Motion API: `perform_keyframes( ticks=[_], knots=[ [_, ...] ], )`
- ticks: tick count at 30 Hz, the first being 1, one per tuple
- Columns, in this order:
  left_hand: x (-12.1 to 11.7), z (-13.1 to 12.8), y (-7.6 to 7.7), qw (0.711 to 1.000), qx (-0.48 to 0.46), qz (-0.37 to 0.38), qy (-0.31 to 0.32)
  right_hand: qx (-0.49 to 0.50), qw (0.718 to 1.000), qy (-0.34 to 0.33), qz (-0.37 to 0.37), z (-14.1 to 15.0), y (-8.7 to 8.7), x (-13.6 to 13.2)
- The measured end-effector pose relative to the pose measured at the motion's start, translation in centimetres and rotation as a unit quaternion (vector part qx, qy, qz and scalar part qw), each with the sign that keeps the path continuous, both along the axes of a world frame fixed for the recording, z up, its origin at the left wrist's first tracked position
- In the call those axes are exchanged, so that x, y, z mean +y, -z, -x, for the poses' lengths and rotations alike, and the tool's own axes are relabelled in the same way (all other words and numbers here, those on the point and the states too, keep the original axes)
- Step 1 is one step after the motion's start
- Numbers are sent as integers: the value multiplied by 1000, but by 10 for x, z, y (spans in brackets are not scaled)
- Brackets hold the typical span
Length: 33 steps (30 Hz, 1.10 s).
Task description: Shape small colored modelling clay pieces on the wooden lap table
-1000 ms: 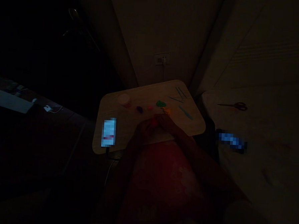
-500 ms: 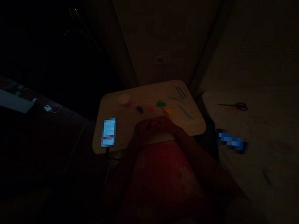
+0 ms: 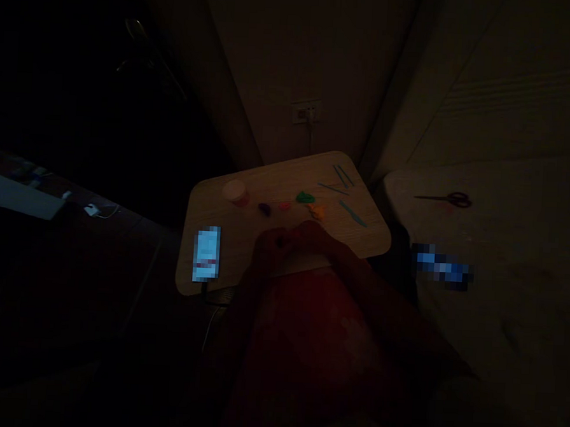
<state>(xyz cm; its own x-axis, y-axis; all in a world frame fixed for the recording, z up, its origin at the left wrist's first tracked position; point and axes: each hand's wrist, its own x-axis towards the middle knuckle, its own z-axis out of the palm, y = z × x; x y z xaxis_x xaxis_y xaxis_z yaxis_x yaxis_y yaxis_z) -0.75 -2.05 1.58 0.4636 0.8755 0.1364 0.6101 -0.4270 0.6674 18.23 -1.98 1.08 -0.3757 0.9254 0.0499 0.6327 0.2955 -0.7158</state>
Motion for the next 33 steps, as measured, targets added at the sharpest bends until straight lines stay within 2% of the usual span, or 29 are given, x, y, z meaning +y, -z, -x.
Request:
perform_keyframes(
  ticks=[5,8,11,15,18,20,24,27,30,31,33],
  knots=[
    [-2,-2,-4,999,-44,1,18,50,997,59,13,0,2,0],
    [-1,-1,-4,996,-76,-21,51,57,998,40,8,0,4,0],
    [1,0,-1,994,-61,-58,77,65,998,25,-2,-1,10,0],
    [2,3,1,995,-27,-91,43,81,996,35,-2,-2,16,2],
    [2,4,0,994,-46,-95,-11,119,992,40,-21,-5,15,1],
    [4,3,-1,994,-62,-84,-38,167,983,70,-33,-6,11,-2],
    [13,-3,-5,996,-43,-69,-29,244,953,170,-57,-8,0,-14],
    [21,-7,-7,996,-27,-76,-48,210,940,240,-121,-14,-7,-21],
    [27,-12,-8,995,-21,-65,-68,125,927,307,-176,-28,-11,-22],
    [28,-13,-8,995,-18,-60,-73,88,922,323,-195,-33,-11,-21],
    [30,-16,-9,995,-6,-53,-89,3,923,312,-226,-43,-10,-19]
  ],
)
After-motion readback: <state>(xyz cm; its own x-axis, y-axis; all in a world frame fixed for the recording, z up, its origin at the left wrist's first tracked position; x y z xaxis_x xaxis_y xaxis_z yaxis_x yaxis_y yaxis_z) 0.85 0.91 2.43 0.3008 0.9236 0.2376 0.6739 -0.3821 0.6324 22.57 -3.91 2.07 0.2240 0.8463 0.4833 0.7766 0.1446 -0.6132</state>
